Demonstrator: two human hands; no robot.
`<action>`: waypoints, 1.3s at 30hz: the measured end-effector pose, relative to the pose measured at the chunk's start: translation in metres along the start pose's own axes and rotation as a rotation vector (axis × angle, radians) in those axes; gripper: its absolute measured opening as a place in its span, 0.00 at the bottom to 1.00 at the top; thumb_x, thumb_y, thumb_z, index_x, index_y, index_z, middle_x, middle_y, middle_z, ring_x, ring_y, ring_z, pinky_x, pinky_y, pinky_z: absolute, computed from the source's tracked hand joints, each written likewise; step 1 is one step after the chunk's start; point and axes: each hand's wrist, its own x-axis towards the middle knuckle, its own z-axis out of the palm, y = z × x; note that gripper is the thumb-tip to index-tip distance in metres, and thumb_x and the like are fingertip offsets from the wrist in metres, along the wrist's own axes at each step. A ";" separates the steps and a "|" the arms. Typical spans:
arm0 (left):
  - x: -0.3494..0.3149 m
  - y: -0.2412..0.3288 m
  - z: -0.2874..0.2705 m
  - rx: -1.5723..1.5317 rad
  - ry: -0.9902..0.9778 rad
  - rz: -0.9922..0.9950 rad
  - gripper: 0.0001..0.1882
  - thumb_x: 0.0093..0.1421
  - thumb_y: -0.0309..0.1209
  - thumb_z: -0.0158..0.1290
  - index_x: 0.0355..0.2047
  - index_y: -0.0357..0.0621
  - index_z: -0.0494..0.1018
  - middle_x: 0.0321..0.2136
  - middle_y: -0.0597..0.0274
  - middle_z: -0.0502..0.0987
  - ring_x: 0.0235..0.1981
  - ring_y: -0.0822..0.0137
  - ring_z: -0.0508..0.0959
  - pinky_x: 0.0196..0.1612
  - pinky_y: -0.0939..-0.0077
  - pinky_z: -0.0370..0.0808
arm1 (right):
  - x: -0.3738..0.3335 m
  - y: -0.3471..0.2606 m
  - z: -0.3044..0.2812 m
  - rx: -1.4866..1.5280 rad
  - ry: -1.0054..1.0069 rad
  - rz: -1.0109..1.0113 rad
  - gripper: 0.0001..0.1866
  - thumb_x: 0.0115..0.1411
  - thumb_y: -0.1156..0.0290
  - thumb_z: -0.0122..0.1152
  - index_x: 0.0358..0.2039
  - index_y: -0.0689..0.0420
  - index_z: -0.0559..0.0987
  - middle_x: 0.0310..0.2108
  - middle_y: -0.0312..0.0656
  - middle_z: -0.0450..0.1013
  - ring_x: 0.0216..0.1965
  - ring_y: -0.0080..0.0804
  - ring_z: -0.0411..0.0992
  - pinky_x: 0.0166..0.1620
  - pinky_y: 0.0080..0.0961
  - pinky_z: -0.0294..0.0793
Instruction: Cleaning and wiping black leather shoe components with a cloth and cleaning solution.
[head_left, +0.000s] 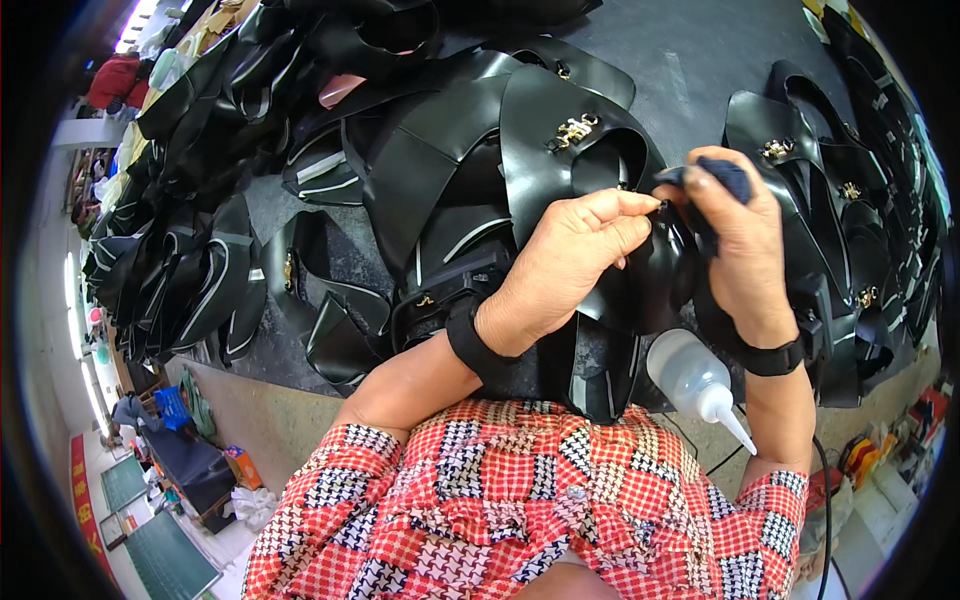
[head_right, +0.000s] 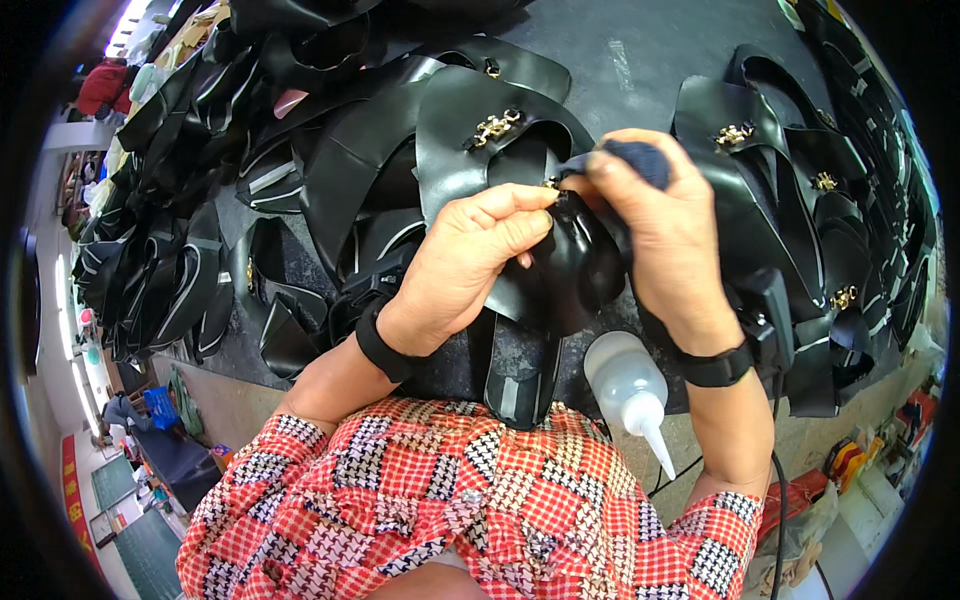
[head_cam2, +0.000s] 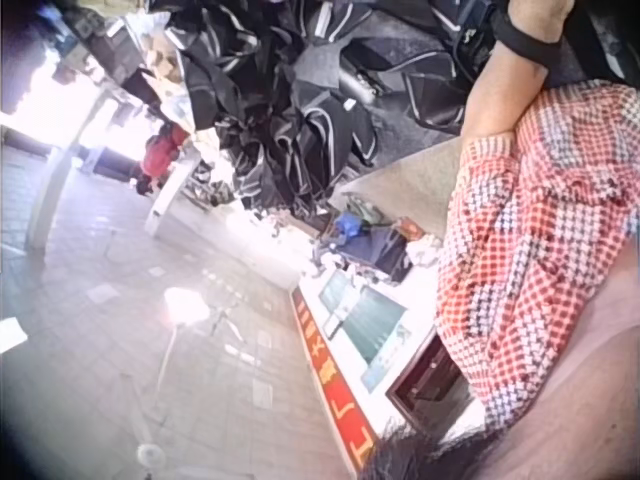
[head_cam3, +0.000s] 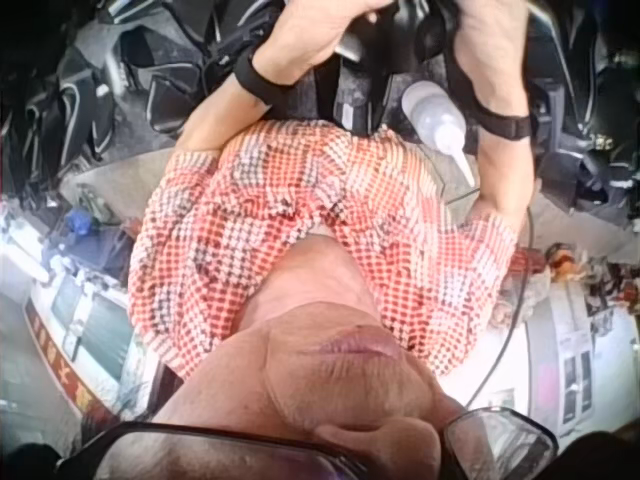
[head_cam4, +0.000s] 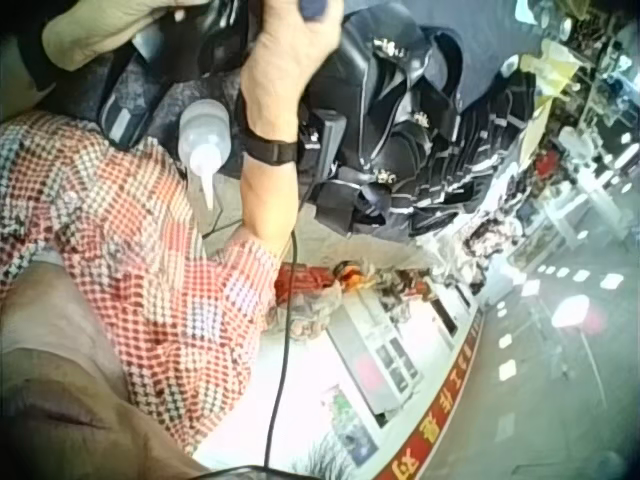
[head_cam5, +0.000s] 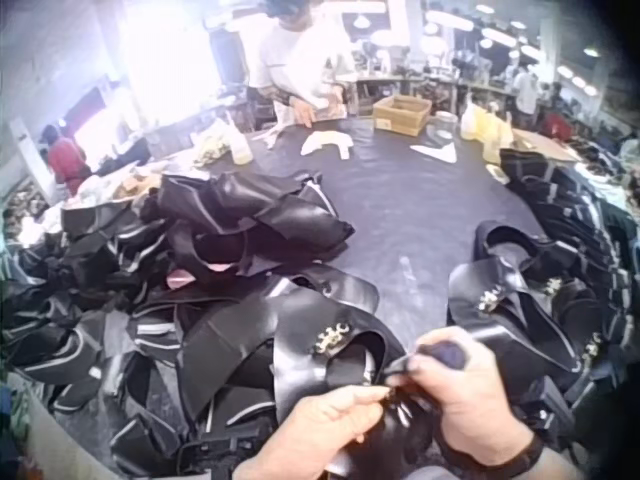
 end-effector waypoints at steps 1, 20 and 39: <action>0.000 0.000 0.000 -0.020 -0.005 -0.008 0.13 0.57 0.27 0.49 0.42 0.37 0.70 0.31 0.69 0.74 0.31 0.81 0.70 0.33 0.87 0.66 | -0.001 -0.007 -0.004 0.055 -0.016 0.009 0.08 0.53 0.76 0.57 0.34 0.62 0.72 0.32 0.42 0.73 0.35 0.26 0.73 0.39 0.19 0.72; -0.001 0.002 0.015 0.042 -0.029 -0.027 0.10 0.58 0.26 0.48 0.40 0.37 0.72 0.28 0.72 0.72 0.29 0.82 0.68 0.32 0.88 0.64 | 0.001 0.004 -0.003 -0.199 0.004 -0.076 0.08 0.54 0.75 0.56 0.34 0.62 0.71 0.25 0.37 0.72 0.26 0.19 0.69 0.31 0.15 0.70; 0.002 -0.008 -0.002 0.061 0.040 0.049 0.09 0.56 0.28 0.51 0.36 0.38 0.72 0.25 0.70 0.72 0.24 0.81 0.69 0.26 0.88 0.66 | -0.145 0.001 -0.042 -0.810 0.010 -0.757 0.29 0.42 0.49 0.66 0.39 0.56 0.72 0.34 0.43 0.63 0.32 0.34 0.63 0.34 0.26 0.63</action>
